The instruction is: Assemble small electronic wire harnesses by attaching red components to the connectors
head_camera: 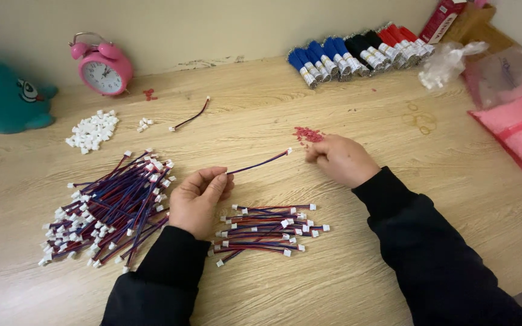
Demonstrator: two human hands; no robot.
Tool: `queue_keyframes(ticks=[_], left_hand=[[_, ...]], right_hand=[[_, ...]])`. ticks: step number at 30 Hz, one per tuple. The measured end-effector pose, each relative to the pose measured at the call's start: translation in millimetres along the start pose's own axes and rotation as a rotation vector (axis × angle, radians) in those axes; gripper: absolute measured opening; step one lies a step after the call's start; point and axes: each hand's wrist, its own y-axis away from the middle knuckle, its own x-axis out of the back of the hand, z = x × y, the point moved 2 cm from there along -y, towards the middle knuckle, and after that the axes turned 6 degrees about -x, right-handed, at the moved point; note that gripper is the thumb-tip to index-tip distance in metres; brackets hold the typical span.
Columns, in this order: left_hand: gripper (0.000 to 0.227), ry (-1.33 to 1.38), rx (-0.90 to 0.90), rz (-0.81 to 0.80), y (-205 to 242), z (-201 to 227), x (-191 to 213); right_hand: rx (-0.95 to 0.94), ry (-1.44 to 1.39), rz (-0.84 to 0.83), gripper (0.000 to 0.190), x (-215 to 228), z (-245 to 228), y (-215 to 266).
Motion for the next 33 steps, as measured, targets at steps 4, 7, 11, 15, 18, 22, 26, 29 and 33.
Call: queue_keyframes(ticks=[4,7,11,15,18,22,26,29,33], left_hand=[[0.017,0.019,0.006,0.010,-3,-5,2],[0.018,0.032,0.010,-0.004,-4,-6,3],[0.018,0.027,0.017,-0.005,-2,-4,2],[0.018,0.045,0.009,0.017,-1,-3,1],[0.018,0.042,0.012,0.005,-2,-3,1],[0.017,0.051,0.011,0.004,-2,-5,1],[0.018,0.059,0.014,0.005,-3,-7,3],[0.018,0.053,0.011,0.004,-3,-7,2],[0.017,0.046,0.019,0.005,-3,-8,1]], right_hand=[[-0.038,-0.082,0.048,0.018,5,2,0],[-0.005,-0.081,0.090,0.017,1,12,-3],[-0.043,-0.029,0.055,0.022,0,4,-1],[-0.057,-0.034,0.045,0.026,2,-7,-1],[-0.058,0.022,-0.005,0.029,11,-21,6],[-0.018,-0.054,0.070,0.023,9,-18,2],[-0.130,-0.043,0.076,0.021,0,-12,0],[-0.167,0.003,0.029,0.021,2,-24,4],[-0.148,0.018,-0.027,0.020,3,-35,4]])
